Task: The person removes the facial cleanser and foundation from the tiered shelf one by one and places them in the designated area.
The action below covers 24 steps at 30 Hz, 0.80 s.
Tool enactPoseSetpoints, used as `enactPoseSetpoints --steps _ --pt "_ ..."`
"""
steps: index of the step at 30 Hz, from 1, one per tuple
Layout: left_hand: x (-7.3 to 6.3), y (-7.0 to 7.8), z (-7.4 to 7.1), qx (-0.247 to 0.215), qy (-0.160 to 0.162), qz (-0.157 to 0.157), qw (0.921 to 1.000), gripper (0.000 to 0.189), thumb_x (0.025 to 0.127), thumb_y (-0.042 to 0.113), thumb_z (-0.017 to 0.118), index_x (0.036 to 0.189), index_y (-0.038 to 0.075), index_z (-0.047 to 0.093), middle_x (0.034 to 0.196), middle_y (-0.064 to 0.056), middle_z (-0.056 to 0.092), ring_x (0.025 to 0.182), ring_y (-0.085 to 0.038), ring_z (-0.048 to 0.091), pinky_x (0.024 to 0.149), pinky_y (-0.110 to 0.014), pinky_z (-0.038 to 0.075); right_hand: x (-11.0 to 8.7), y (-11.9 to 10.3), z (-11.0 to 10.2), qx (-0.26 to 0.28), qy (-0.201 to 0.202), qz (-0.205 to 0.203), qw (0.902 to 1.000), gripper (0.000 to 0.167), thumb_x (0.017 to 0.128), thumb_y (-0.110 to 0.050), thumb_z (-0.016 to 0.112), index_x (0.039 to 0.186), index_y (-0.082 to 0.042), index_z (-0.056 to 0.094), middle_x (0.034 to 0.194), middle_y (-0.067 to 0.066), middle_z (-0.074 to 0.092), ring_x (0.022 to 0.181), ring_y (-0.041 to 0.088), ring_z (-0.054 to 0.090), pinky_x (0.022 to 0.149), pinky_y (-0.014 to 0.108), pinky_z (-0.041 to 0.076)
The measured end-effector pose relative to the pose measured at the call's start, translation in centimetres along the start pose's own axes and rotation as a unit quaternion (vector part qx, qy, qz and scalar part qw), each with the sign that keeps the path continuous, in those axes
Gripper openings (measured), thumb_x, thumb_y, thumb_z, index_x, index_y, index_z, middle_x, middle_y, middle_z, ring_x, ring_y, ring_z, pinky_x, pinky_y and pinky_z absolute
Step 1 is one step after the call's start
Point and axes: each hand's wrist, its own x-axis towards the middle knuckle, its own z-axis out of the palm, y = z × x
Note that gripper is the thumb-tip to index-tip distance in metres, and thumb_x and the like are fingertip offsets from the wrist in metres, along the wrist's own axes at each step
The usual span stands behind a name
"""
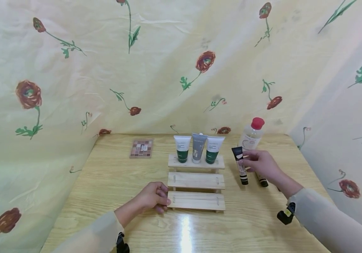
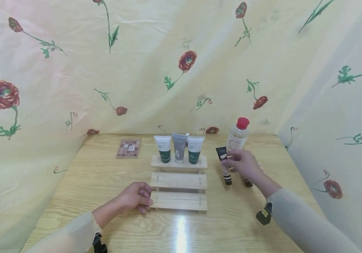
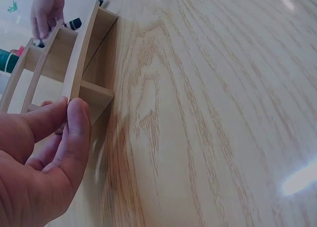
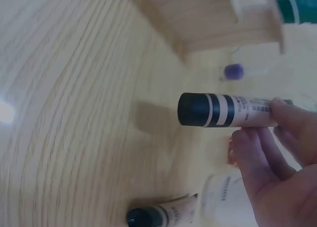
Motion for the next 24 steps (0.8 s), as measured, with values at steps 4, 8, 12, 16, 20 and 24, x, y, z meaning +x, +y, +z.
enactPoseSetpoints --steps 4,8,12,16,20,24 --pt "0.0 0.0 0.0 0.002 -0.003 0.004 1.0 0.041 0.088 -0.006 0.076 0.122 -0.007 0.053 0.091 -0.014 0.063 0.068 -0.022 0.07 0.061 -0.038 0.067 1.1 1.3 0.3 0.004 -0.018 0.024 0.9995 0.054 0.099 -0.016 0.071 0.141 0.012 0.052 0.117 0.026 0.071 0.093 0.026 0.075 0.08 0.043 0.067" --pt "0.0 -0.1 0.0 0.002 -0.002 0.005 1.0 0.041 0.088 -0.006 0.076 0.122 -0.007 0.053 0.09 -0.014 0.063 0.067 -0.022 0.07 0.06 -0.038 0.067 1.7 2.1 0.7 -0.004 -0.03 0.045 0.9985 0.057 0.098 -0.016 0.072 0.142 0.013 0.05 0.116 0.025 0.071 0.092 0.024 0.074 0.08 0.045 0.067" --pt "0.1 -0.2 0.0 0.002 0.0 0.005 1.0 0.041 0.088 -0.006 0.076 0.121 -0.006 0.053 0.09 -0.013 0.063 0.067 -0.022 0.069 0.06 -0.038 0.066 2.0 2.3 1.0 -0.013 -0.028 0.061 0.9976 0.056 0.098 -0.019 0.072 0.14 0.012 0.052 0.116 0.026 0.07 0.09 0.024 0.073 0.079 0.046 0.067" --pt "0.1 -0.1 0.0 0.002 0.0 0.006 1.0 0.041 0.088 -0.005 0.076 0.121 -0.006 0.053 0.09 -0.013 0.064 0.067 -0.022 0.07 0.06 -0.037 0.066 2.3 2.5 1.2 -0.007 -0.024 0.092 0.9954 0.054 0.099 -0.021 0.071 0.139 0.01 0.053 0.118 0.025 0.068 0.09 0.022 0.072 0.08 0.046 0.067" --pt "0.1 0.0 0.0 0.002 0.001 0.006 1.0 0.041 0.088 -0.006 0.076 0.121 -0.006 0.053 0.089 -0.013 0.064 0.067 -0.022 0.07 0.06 -0.037 0.066 2.8 3.3 1.4 0.0 -0.026 0.107 0.9939 0.057 0.099 -0.024 0.071 0.141 0.009 0.052 0.12 0.024 0.068 0.092 0.021 0.07 0.078 0.046 0.067" --pt "0.1 0.0 0.0 0.0 -0.001 0.006 1.0 0.041 0.088 -0.006 0.076 0.121 -0.007 0.053 0.089 -0.013 0.063 0.067 -0.022 0.07 0.059 -0.037 0.066 3.3 4.2 1.6 0.001 -0.027 0.11 0.9935 0.058 0.097 -0.026 0.074 0.139 0.008 0.054 0.117 0.021 0.071 0.091 0.019 0.069 0.075 0.042 0.067"
